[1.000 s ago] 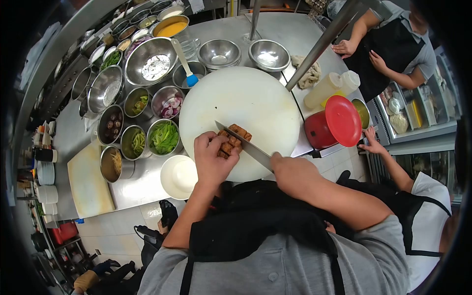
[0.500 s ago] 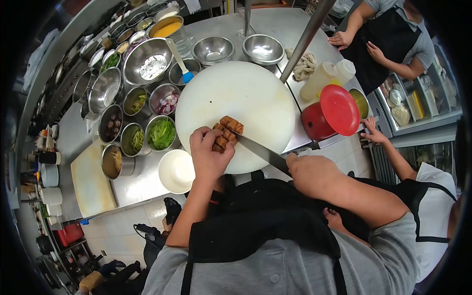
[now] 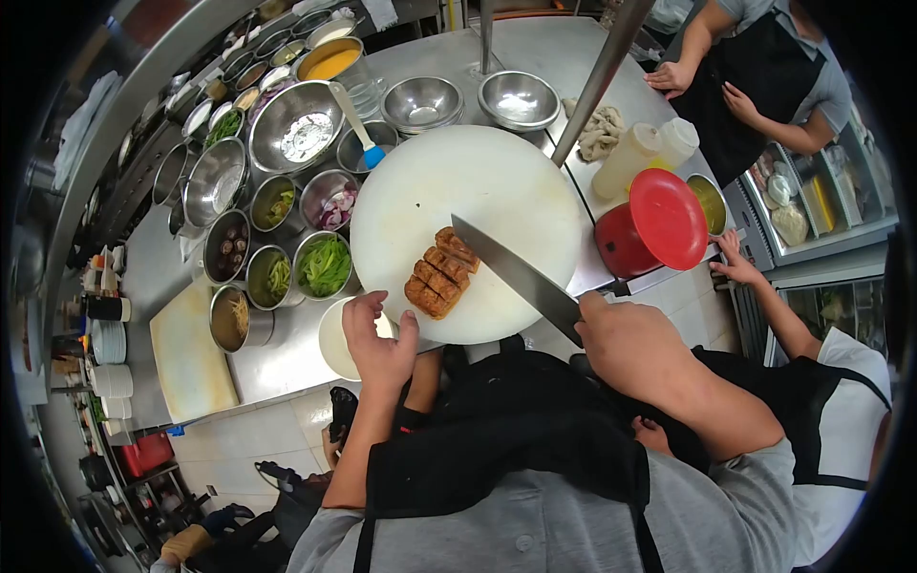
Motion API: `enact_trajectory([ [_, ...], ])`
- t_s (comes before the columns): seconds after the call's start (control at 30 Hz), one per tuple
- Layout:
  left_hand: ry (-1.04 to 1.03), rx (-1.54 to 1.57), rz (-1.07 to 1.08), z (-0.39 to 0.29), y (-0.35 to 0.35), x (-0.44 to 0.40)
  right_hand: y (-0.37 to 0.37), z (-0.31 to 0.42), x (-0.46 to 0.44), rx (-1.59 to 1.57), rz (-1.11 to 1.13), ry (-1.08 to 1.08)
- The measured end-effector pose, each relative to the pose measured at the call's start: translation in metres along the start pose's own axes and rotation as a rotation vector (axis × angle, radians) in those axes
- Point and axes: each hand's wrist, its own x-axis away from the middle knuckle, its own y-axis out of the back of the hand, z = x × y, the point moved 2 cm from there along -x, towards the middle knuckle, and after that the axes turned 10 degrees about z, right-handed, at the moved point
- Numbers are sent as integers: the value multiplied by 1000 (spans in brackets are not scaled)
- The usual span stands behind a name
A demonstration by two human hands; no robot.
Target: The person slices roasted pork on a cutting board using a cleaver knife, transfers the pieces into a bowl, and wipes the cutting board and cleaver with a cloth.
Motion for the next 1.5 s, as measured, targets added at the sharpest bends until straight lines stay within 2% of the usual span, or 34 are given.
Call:
enact_trajectory([
  [0.07,-30,11,-16,-1,-4,-2,1,5,1,-44,-127,24],
  [0.2,-75,9,-42,-9,-11,-9,-3,19,-3,-53,-143,65],
  [0.57,-159,-33,-93,-17,-15,-23,-14,35,-12,-38,-38,64],
  [0.63,-22,27,-25,-13,-17,-22,-18,38,-14,-49,-50,52],
  [0.67,-24,30,-23,-14,-16,-20,-19,39,-15,-59,-61,46],
  [0.73,141,122,70,-14,-15,-18,-20,39,-19,-51,-45,50],
  [0.77,140,122,69,-13,-15,-18,-22,39,-22,-43,-28,57],
  [0.83,-10,52,46,-13,-16,-18,-35,37,-31,-38,-53,72],
  [0.87,-12,53,47,-12,-18,-20,-39,36,-34,-31,-79,87],
  [0.93,-198,5,-60,-15,-21,-25,-37,39,-35,-19,-68,69],
  [1.1,-149,64,48,-7,-29,-30,-27,43,-35,-5,5,25],
  [1.23,-72,104,95,-7,-28,-28,-26,49,-61,33,-58,130],
  [1.3,-84,56,92,-12,-26,-26,-29,52,-73,12,-109,173],
  [1.5,-130,24,69,-12,-31,-20,-36,41,-54,-25,-34,116],
])
